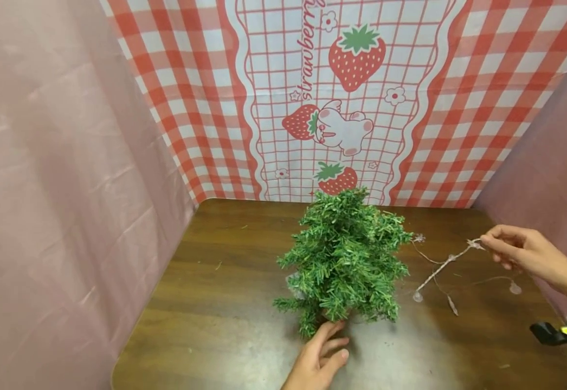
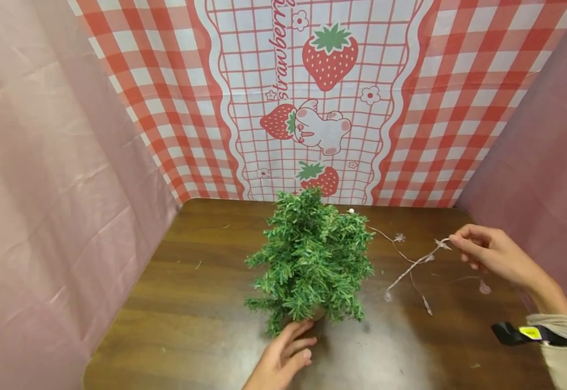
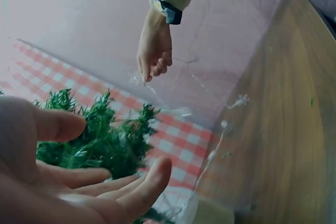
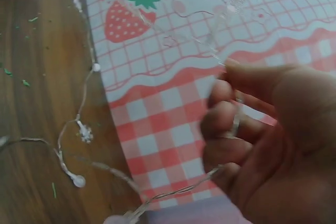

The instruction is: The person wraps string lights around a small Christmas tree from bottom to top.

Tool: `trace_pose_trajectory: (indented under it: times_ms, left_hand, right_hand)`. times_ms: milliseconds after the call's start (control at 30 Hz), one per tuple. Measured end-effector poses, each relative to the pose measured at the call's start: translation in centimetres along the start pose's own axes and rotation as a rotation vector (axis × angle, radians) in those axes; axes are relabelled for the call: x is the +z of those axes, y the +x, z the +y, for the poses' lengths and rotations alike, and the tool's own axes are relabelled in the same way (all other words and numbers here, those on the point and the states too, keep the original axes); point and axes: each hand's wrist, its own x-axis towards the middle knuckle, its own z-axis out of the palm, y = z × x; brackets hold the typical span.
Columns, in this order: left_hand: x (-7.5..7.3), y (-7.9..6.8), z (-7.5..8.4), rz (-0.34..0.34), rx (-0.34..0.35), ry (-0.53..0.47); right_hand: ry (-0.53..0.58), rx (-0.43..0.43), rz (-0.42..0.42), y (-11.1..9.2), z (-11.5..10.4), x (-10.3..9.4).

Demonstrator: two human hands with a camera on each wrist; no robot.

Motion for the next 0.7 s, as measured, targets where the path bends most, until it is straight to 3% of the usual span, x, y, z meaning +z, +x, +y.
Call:
trace_pose_trajectory:
  times_ms: [167,333,400,567,633,700]
  left_hand:
    - [-1.6,-1.0,0.8,-0.104,0.02,0.125]
    - [-4.1,-2.0,2.5,-0.219,0.076,0.168]
    - [-5.2,-2.1,3.4,-0.218,0.11,0.154]
    - [-8.6,-1.2,5.5,-0.162,0.335,0.114]
    - [-10.3,-0.5,6.4,-0.125,0.375,0.103]
    - [-12.0,0.4,7.4,-0.077,0.357,0.082]
  right_hand:
    - [-0.015,0.03,0.245,0.6,0.0,0.7]
    - [-0.032,0.002,0.403,1.3,-0.6,0.5]
    - [-0.059,0.003,0.452,1.5,-0.9,0.3]
    - [-0.127,0.022,0.522,2.0,-1.8,-0.1]
    - [-0.138,0.033,0.529,2.3,-2.0,-0.2]
    - [-0.145,0.047,0.518,2.6,-2.3,-0.3]
